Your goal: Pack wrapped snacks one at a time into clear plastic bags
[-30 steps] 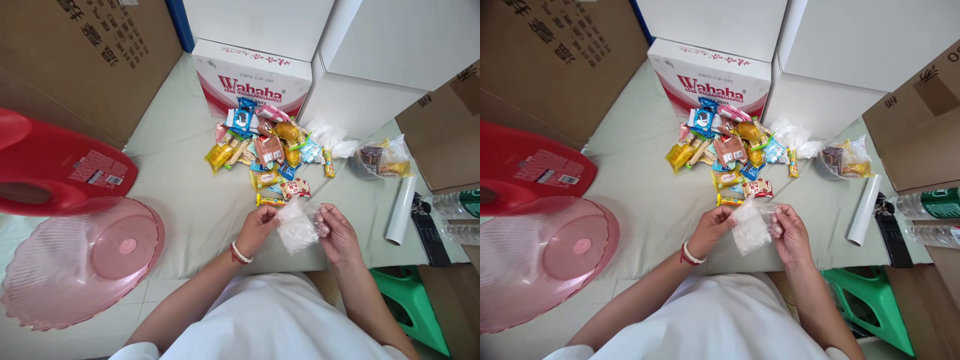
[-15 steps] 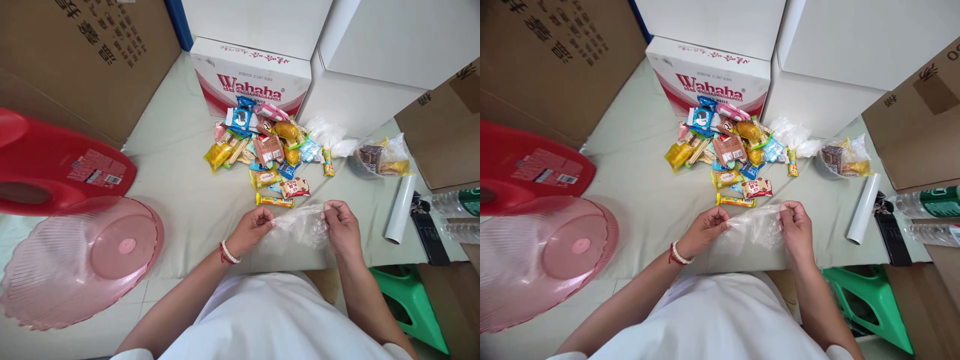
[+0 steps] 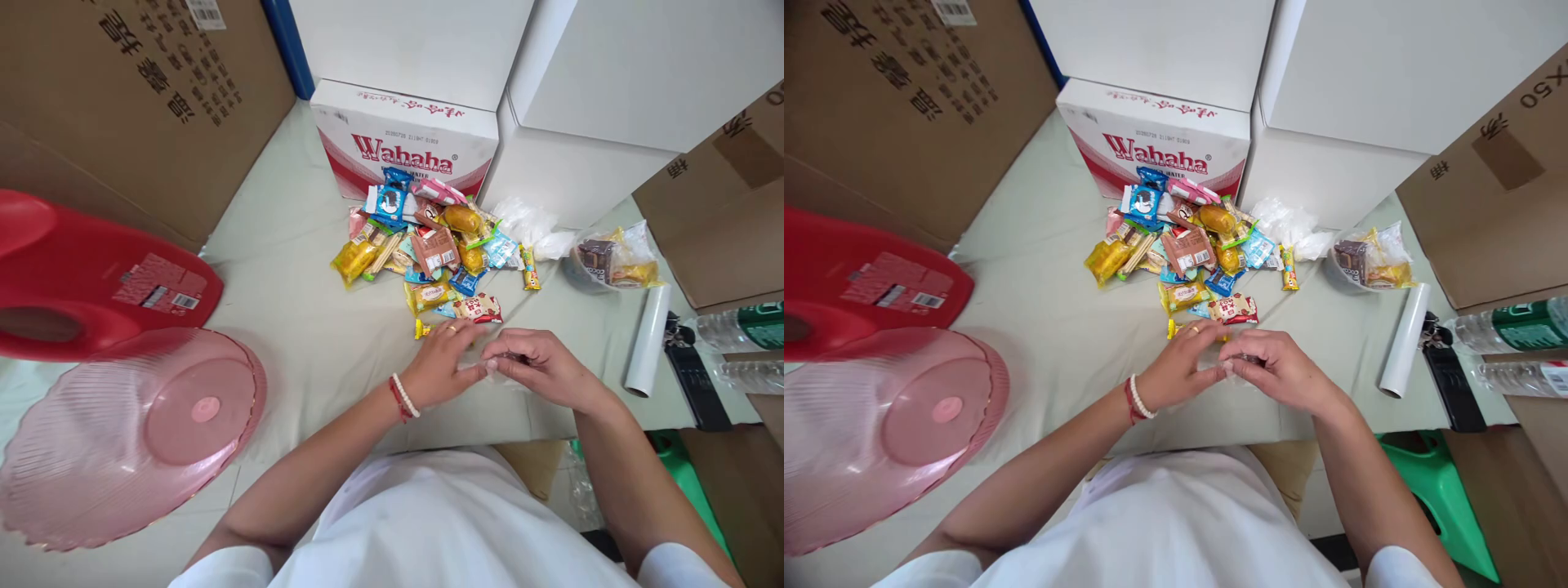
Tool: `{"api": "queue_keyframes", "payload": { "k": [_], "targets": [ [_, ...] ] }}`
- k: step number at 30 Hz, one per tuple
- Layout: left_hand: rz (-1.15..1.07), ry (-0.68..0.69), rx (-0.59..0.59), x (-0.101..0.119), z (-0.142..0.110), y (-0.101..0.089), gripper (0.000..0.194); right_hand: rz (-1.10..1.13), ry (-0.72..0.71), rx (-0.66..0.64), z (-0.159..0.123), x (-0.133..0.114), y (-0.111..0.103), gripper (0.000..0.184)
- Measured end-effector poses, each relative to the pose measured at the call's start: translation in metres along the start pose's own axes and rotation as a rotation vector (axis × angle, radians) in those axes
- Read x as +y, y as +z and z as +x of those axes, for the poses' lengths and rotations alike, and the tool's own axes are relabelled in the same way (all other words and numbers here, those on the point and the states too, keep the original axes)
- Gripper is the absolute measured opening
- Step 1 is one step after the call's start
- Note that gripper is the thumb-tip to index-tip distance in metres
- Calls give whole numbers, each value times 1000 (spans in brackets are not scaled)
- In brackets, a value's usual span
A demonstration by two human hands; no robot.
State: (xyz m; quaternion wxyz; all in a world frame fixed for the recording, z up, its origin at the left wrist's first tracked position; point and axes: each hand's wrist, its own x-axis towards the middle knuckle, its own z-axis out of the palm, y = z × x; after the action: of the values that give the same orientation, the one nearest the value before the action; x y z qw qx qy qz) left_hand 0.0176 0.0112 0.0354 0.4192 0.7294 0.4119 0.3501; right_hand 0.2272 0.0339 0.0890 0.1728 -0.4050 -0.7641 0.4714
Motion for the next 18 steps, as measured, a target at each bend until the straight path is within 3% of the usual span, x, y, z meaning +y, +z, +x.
{"api": "queue_keyframes", "payload": {
  "k": [1, 2, 4, 6, 7, 8, 10, 12, 15, 18],
  "targets": [
    [-15, 8, -47, -2, 4, 4, 20, -22, -29, -26, 2, -3, -9, 23],
    [-40, 10, -87, -4, 7, 6, 22, -51, -49, 16, 2, -5, -19, 22],
    [-87, -33, -76, -6, 6, 8, 31, -120, -49, 317, -2, -2, -38, 22],
    [-105, -147, 87, -8, 1, 9, 31, -127, 15, 728, -10, 7, -47, 24],
    [-101, -216, 190, -8, -2, 11, 31, -78, 69, 869, -15, 13, -44, 25],
    [-96, -279, 287, -9, -5, 13, 32, 9, 133, 928, -19, 17, -37, 26],
    [-94, -362, 431, -8, -11, 19, 33, 257, 263, 824, -23, 23, -7, 36],
    [-109, -385, 512, -7, -16, 27, 32, 479, 359, 595, -21, 23, 35, 49],
    [-181, -372, 551, -6, -21, 35, 32, 682, 360, 468, -5, 18, 91, 72],
    [-319, -426, 556, -9, -24, 35, 39, 782, 345, 438, 10, 18, 108, 62]
  ]
}}
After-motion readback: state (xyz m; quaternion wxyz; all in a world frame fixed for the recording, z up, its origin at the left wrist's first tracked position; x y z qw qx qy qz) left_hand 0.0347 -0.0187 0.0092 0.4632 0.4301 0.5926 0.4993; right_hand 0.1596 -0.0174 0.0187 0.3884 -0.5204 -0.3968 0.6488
